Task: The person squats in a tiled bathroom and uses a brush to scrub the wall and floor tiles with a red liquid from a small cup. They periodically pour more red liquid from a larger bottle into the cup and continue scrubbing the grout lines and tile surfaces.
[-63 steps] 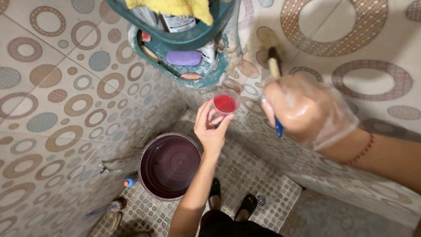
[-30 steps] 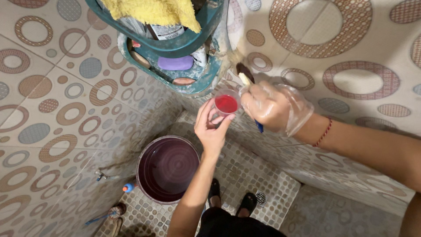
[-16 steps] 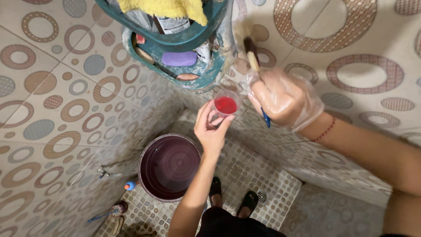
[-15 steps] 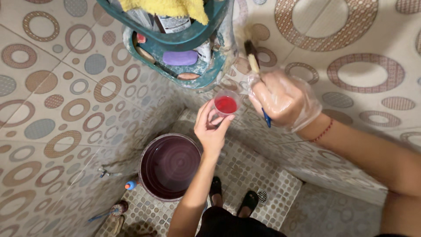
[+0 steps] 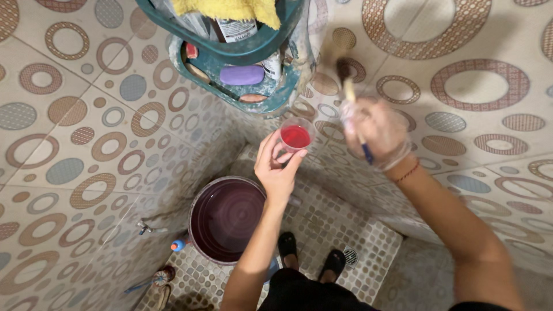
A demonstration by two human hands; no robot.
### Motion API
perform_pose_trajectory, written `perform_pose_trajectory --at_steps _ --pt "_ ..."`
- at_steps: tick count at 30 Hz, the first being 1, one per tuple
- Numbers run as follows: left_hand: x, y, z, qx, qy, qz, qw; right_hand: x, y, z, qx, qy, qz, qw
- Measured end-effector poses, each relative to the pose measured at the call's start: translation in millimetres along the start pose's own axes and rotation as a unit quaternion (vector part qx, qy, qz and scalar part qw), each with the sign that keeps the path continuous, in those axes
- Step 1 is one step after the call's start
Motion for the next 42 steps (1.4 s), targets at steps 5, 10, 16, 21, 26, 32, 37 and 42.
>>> perform_pose_trajectory --at_steps 5,10,16,21,26,32,37,42 --pt "0 -1 -1 0.002 0.004 -0.011 1.0 2 -18 2 -0.03 0.027 0.086 0.995" --pt "2 -2 1 0.007 0.007 -0.026 1.0 -26 1 -15 -0.052 0.026 0.027 0.998" --pt "8 -5 5 0.008 0.002 -0.045 0.999 -44 40 -40 -0.081 0.03 -0.021 0.996" --pt "9 -2 4 0.015 -0.001 -0.052 0.999 -39 34 -34 -0.065 0.034 0.006 0.997" --pt "7 -2 3 0.016 -0.003 -0.048 0.999 -17 0 -13 -0.037 0.064 0.06 0.995" --pt "1 2 2 0.01 -0.001 -0.039 0.999 -23 -12 -11 -0.05 0.052 0.05 0.996" --pt "-2 1 3 0.004 0.0 -0.022 1.0 -41 29 -19 -0.047 0.021 0.004 0.999" --pt "-1 3 5 -0.007 -0.001 -0.004 1.0 -48 66 -30 -0.074 -0.023 -0.013 0.997"
Point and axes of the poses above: each hand's wrist, its own y-axis away from the middle knuckle, its own x-axis out of the back of the hand, z = x × y, the point moved 3 cm from there along -y, towards the middle knuckle, and after that the axes turned 10 degrees about x, right-handed, at the moved point
